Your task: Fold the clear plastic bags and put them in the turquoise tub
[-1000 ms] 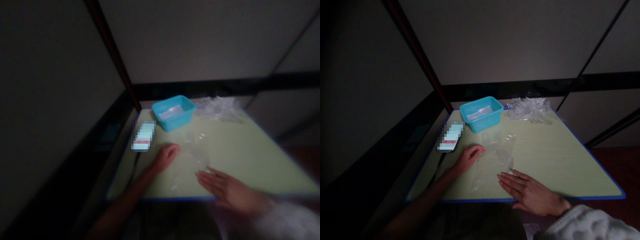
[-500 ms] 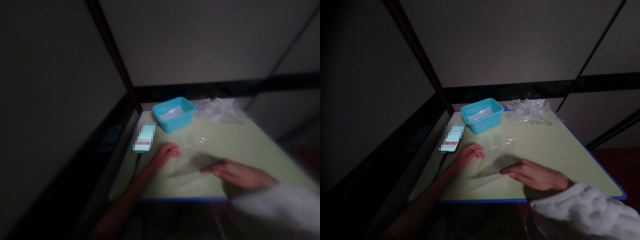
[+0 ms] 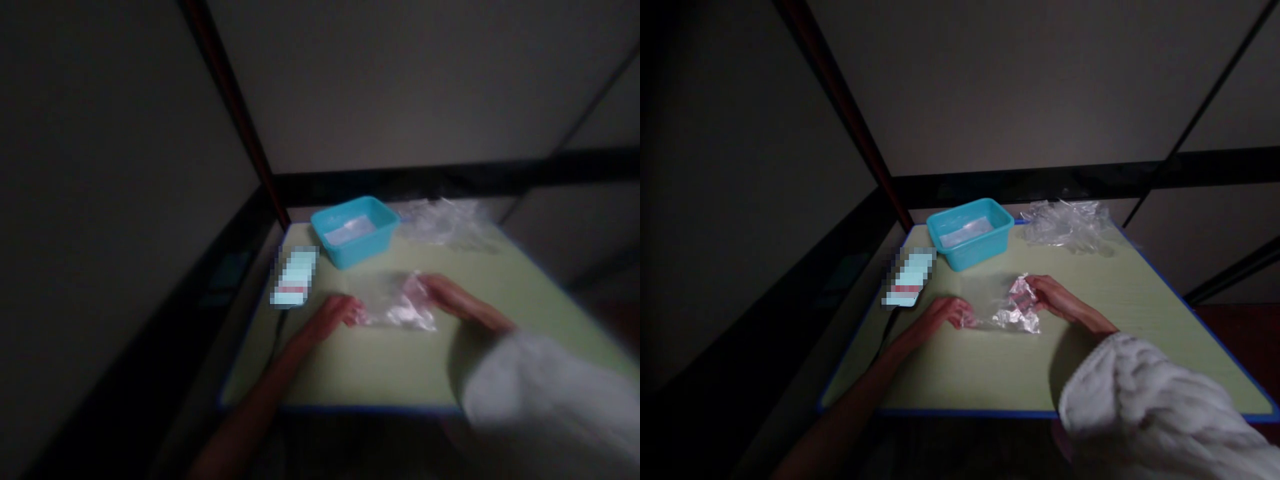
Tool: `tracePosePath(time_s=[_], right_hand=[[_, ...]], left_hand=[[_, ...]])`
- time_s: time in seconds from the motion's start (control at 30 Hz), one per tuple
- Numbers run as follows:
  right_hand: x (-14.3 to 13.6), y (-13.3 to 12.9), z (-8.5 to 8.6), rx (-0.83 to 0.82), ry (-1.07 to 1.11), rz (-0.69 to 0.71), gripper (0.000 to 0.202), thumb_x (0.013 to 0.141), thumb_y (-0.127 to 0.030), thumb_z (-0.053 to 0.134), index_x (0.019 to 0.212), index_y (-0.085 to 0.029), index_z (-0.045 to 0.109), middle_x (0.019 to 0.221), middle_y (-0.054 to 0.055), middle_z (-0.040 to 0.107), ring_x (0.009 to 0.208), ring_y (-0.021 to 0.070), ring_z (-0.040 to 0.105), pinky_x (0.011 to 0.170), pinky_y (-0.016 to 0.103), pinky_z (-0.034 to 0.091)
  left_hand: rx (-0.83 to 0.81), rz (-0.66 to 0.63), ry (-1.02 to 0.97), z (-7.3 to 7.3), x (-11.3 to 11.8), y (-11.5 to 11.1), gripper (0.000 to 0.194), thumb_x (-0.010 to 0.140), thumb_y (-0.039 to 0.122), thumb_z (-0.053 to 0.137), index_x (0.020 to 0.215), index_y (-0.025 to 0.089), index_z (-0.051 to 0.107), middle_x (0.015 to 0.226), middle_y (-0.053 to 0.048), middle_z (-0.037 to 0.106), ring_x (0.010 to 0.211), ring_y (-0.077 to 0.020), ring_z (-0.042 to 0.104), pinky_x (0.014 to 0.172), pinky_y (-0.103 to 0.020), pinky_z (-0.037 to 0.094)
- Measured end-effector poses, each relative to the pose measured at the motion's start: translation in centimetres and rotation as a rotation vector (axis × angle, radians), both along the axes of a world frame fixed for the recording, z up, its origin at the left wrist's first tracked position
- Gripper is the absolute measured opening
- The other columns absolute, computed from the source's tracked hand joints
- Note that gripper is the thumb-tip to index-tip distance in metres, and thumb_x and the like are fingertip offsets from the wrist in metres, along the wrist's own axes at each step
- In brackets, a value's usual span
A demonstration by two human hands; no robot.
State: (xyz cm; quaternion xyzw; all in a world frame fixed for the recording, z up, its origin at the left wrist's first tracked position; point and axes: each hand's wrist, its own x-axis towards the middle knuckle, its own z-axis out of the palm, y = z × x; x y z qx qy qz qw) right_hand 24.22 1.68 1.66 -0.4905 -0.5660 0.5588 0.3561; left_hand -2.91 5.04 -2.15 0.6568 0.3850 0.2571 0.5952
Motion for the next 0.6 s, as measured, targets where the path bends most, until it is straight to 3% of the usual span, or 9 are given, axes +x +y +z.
tracePosePath(time_s=[0.1, 0.27, 0.37, 0.6], right_hand=[[0.1, -0.3, 0.0, -0.034, 0.026, -0.007, 0.041, 0.081, -0.055, 0.052, 0.082, -0.016, 0.066, 0.083, 0.009, 0.072, 0.068, 0.0206, 0.066, 0.063, 0.036, 0.054], [0.6, -1.5, 0.3, -0.021, 0.034, 0.054, 0.039, 0.074, -0.052, 0.064, 0.091, -0.017, 0.066, 0.088, 0.007, 0.071, 0.079, 0.0200, 0.066, 0.076, 0.038, 0.051], [0.9, -2.3, 0.0, 0.069, -0.052, 0.109, 0.034, 0.070, -0.047, 0.070, 0.084, -0.016, 0.066, 0.083, 0.005, 0.070, 0.078, 0.0201, 0.065, 0.076, 0.038, 0.049], [0.4, -4.1, -0.7, 0.137, -0.118, 0.159, 0.036, 0.080, -0.054, 0.057, 0.080, -0.018, 0.060, 0.085, 0.005, 0.068, 0.084, 0.0218, 0.064, 0.079, 0.040, 0.050]], left_hand=[[0.039, -0.007, 0.019, 0.1, 0.3, -0.2, 0.033, 0.072, 0.045, 0.065, 0.069, 0.013, 0.066, 0.068, -0.006, 0.070, 0.060, -0.0140, 0.062, 0.053, -0.021, 0.044], [0.074, 0.007, 0.035, 0.0, 0.9, -0.3, 0.028, 0.076, 0.038, 0.060, 0.064, 0.012, 0.062, 0.064, -0.006, 0.068, 0.056, -0.0124, 0.059, 0.048, -0.019, 0.040], [0.083, 0.008, 0.027, -0.1, 0.8, -0.3, 0.026, 0.077, 0.036, 0.058, 0.065, 0.013, 0.061, 0.065, -0.005, 0.068, 0.058, -0.0126, 0.060, 0.050, -0.020, 0.042], [0.103, 0.012, 0.014, 0.2, 0.1, -1.2, 0.019, 0.076, 0.030, 0.061, 0.068, 0.013, 0.064, 0.067, -0.003, 0.066, 0.064, -0.0134, 0.060, 0.058, -0.022, 0.045]])
